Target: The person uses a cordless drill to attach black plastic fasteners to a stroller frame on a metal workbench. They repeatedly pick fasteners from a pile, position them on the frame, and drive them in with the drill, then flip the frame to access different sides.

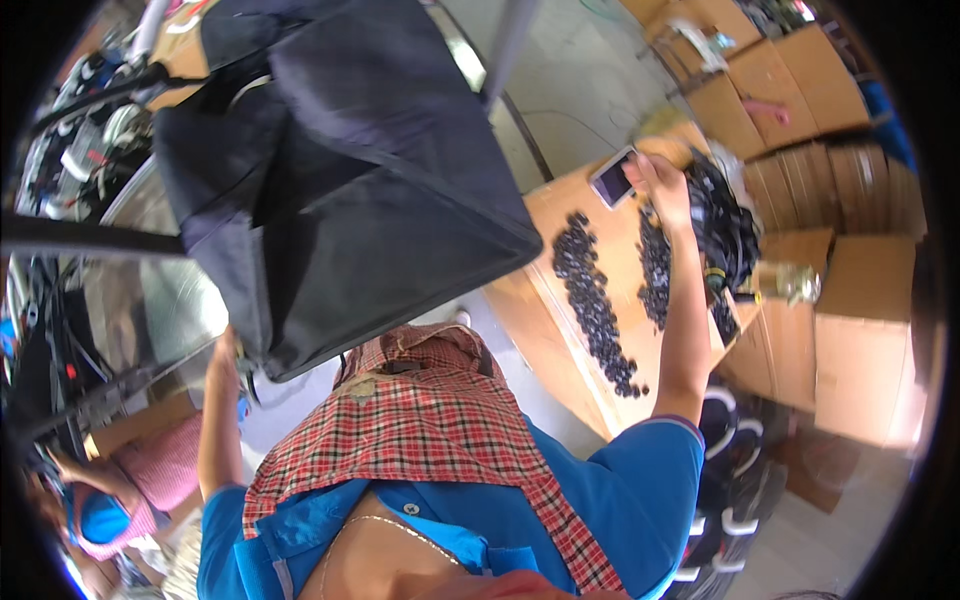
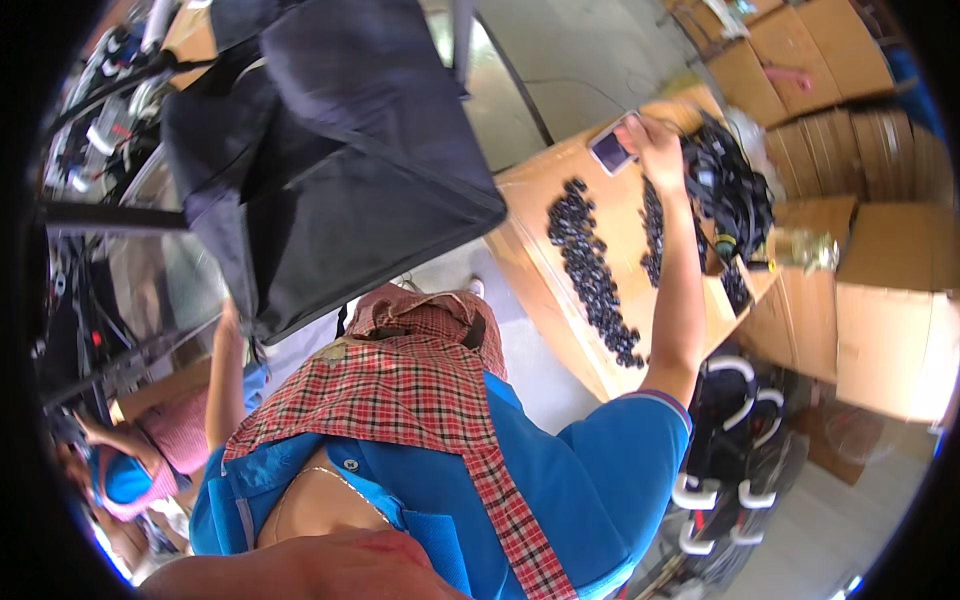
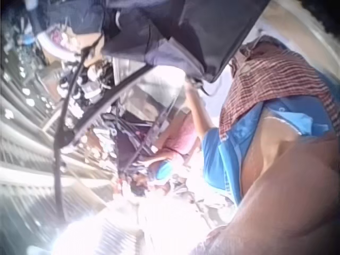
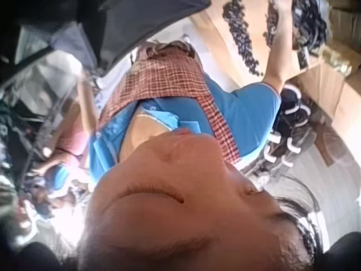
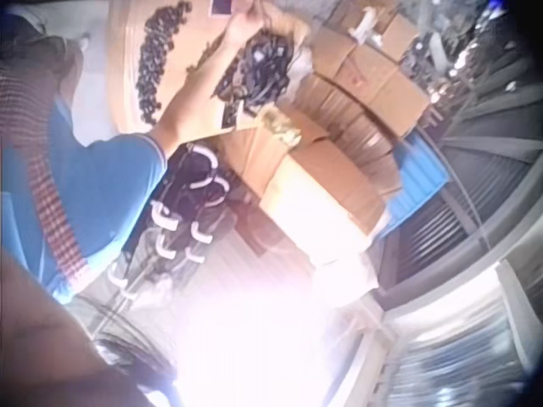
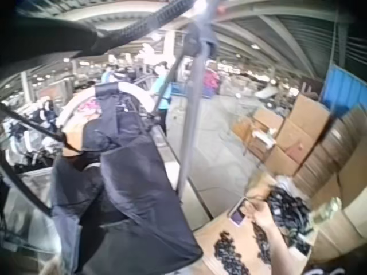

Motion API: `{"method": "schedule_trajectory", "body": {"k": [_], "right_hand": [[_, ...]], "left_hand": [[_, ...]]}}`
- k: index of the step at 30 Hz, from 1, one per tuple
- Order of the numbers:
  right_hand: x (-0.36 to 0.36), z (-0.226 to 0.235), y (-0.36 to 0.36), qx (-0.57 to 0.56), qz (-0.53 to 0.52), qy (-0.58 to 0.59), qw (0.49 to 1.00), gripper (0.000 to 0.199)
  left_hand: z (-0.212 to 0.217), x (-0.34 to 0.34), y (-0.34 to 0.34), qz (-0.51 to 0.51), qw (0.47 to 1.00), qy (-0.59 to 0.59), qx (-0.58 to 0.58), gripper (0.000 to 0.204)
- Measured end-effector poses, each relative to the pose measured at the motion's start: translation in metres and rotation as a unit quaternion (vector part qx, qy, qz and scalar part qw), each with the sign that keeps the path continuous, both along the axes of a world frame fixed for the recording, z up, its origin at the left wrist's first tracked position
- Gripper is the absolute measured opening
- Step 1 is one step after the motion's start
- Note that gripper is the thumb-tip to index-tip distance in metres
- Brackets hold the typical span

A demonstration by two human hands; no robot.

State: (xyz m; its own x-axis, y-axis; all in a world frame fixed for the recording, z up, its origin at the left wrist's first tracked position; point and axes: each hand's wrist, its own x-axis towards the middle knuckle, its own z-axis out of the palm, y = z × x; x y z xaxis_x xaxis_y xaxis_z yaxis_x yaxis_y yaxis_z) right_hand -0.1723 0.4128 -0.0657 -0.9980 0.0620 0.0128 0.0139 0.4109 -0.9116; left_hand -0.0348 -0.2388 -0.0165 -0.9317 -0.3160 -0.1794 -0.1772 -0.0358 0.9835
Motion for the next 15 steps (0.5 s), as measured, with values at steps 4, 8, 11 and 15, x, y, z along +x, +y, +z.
{"method": "schedule_trajectory", "body": {"k": [4,8,11,15], "right_hand": [[0.115,-0.081,0.089,0.197,-0.038,0.014,0.980,0.008],[0.174,-0.126,0.094,0.375,-0.114,-0.047,0.919,0.008],[0.185,-0.135,0.089,0.382,-0.119,0.001,0.917,0.010],[0.193,-0.151,0.093,0.400,-0.081,0.117,0.905,0.007]], "left_hand": [[-0.033,0.028,0.081,-0.121,0.981,-0.126,0.086,0.065],[-0.046,0.033,0.160,-0.279,0.918,-0.252,0.123,0.069],[-0.048,0.028,0.210,-0.374,0.867,-0.307,0.121,0.072],[-0.053,0.016,0.261,-0.474,0.820,-0.316,0.053,0.081]]}}
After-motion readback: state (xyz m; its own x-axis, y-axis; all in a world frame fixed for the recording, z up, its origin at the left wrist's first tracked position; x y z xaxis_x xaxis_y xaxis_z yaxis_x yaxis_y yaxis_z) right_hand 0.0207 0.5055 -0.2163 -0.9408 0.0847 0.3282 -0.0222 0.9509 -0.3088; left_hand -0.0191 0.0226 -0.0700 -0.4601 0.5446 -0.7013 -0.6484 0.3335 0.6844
